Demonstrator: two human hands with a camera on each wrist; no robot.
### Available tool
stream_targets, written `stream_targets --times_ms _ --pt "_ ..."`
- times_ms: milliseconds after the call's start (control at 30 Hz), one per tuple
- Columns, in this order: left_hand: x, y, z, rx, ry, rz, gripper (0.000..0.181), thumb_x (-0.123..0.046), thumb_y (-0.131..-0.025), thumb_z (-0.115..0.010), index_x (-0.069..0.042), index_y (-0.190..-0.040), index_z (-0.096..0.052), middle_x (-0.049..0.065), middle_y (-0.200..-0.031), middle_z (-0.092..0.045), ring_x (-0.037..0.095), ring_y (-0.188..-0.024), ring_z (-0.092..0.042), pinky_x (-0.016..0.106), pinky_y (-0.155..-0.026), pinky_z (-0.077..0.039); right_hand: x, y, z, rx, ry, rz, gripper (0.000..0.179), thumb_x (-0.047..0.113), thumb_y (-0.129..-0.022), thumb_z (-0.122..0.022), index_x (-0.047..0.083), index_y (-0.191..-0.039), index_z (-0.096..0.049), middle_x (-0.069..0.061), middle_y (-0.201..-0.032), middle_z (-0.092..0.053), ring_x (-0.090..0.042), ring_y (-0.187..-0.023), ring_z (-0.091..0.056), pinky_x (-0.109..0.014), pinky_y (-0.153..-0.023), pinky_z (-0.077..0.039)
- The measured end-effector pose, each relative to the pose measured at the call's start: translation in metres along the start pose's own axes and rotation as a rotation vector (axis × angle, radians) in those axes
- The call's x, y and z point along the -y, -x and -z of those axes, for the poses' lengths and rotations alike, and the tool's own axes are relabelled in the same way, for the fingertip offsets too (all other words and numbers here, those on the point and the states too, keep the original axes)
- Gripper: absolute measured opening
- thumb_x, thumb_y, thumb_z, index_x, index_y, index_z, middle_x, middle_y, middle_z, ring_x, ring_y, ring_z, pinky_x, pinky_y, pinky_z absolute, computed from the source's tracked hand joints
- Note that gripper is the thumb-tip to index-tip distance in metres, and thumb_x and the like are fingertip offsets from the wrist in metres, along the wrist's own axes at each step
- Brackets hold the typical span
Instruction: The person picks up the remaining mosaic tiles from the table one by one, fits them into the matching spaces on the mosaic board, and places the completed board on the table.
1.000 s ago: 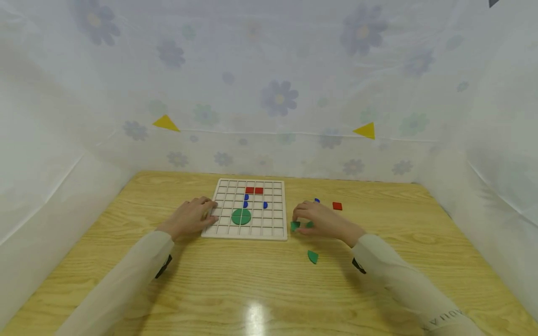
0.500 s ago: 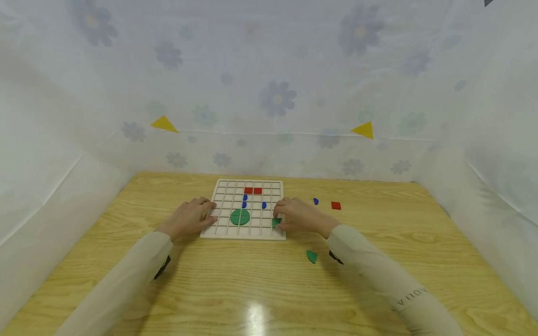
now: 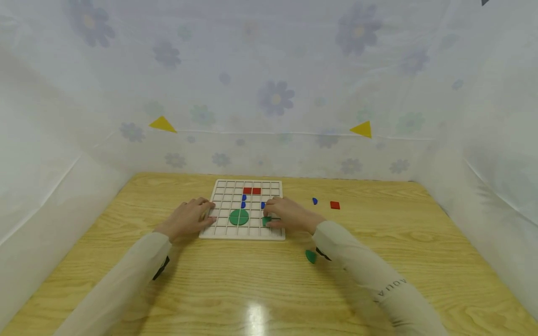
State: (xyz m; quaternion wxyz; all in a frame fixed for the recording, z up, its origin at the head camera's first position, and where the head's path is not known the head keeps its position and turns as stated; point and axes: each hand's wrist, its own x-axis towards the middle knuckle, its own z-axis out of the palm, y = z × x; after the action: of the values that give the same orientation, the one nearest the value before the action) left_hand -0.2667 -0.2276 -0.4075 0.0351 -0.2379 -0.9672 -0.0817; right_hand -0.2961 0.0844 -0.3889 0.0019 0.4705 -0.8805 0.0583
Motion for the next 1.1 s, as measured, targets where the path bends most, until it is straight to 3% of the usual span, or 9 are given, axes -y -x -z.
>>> stream_targets --times_ms 233,567,1100 --pt "0.000 0.001 0.001 0.008 0.001 0.008 0.048 -0.037 -0.091 -0.054 -0.007 -0.128 -0.052 0.017 -0.127 -0.051 0.038 -0.112 -0.051 0.057 -0.088 -0.041 0.002 -0.004 -0.003 -0.003 0.013 0.014 0.022 0.031 -0.088 -0.061 0.013 -0.100 -0.065 -0.002 -0.103 -0.062 -0.018 -0.095 -0.055 -0.035 -0.084 -0.047" --pt "-0.002 0.002 0.003 0.006 0.006 0.017 0.048 -0.037 -0.091 -0.054 -0.007 -0.128 -0.052 0.017 -0.127 -0.051 0.038 -0.112 -0.051 0.058 -0.089 -0.040 0.000 -0.006 -0.007 0.011 0.027 -0.028 0.024 0.035 -0.088 -0.059 0.016 -0.101 -0.065 0.001 -0.105 -0.061 -0.016 -0.098 -0.053 -0.036 -0.085 -0.046" --pt "0.001 0.001 0.001 0.017 -0.010 0.018 0.050 -0.039 -0.091 -0.053 -0.007 -0.128 -0.051 0.017 -0.127 -0.051 0.038 -0.112 -0.051 0.059 -0.090 -0.039 0.000 -0.007 -0.010 -0.005 0.037 -0.024 0.023 0.033 -0.089 -0.059 0.015 -0.102 -0.065 -0.001 -0.104 -0.062 -0.018 -0.097 -0.053 -0.037 -0.082 -0.046"
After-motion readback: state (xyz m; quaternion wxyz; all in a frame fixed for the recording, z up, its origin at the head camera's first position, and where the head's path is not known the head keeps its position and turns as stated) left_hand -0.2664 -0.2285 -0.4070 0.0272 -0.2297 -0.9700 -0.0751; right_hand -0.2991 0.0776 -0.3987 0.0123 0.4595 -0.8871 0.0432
